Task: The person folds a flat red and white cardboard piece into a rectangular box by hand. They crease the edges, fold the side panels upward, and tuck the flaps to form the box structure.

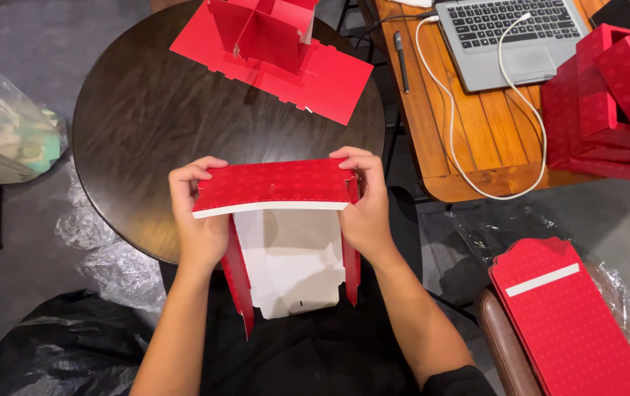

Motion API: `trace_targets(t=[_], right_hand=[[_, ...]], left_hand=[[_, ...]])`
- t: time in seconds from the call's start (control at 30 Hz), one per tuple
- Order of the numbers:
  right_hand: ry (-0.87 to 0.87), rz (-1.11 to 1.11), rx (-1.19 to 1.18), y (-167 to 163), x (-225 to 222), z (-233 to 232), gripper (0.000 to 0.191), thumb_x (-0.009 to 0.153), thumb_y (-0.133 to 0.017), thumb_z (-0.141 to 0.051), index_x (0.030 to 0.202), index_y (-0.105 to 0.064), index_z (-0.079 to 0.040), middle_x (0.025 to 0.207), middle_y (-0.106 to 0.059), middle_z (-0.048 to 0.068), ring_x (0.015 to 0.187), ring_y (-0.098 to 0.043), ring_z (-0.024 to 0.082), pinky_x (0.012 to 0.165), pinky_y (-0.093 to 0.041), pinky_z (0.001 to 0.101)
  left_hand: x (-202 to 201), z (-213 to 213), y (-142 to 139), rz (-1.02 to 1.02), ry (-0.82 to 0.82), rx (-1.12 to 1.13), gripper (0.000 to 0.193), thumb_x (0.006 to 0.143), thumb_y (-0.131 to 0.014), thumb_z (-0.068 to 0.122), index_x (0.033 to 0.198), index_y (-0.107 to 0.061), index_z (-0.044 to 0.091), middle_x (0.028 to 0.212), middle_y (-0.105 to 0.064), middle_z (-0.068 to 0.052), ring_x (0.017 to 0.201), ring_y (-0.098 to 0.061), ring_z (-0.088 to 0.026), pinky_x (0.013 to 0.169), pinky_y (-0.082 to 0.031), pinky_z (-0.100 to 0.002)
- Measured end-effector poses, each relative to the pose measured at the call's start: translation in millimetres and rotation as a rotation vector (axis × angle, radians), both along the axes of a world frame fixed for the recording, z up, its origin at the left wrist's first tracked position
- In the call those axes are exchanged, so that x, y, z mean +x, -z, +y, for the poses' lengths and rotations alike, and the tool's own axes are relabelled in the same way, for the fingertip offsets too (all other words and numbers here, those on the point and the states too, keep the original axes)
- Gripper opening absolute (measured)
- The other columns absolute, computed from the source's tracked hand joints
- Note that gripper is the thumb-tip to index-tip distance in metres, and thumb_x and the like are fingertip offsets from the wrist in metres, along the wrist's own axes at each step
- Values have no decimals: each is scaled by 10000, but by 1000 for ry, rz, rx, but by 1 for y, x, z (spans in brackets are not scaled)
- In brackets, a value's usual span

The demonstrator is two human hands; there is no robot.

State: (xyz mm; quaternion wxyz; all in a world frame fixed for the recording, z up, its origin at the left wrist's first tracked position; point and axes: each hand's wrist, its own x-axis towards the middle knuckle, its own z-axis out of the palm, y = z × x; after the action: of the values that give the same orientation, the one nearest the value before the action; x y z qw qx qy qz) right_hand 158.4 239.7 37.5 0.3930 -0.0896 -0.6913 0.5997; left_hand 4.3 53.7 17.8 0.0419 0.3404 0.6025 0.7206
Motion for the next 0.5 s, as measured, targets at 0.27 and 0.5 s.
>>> trace_targets(t=[0.27, 0.5], right_hand=[[67, -37, 81, -7, 14, -20, 529, 814, -501, 239, 1254, -444, -49, 1348, -530, 138, 1137, -578, 168, 986, -482, 281], [70, -27, 69, -10, 14, -16, 412, 897, -674, 159, 1177, -459, -54, 1335, -559, 136, 1148, -601, 179, 1006, -504, 287]], left_hand=[[7, -7, -3, -36, -16, 0, 398, 898, -617, -107, 1214, -444, 62, 1345, -536, -144, 1165, -572, -178, 1029, -501, -324], [8, -6, 1, 133, -104, -75, 238, 1004, -610, -38, 1163, -468, 67, 1347, -569, -143, 1194, -573, -189, 1067, -487, -327]])
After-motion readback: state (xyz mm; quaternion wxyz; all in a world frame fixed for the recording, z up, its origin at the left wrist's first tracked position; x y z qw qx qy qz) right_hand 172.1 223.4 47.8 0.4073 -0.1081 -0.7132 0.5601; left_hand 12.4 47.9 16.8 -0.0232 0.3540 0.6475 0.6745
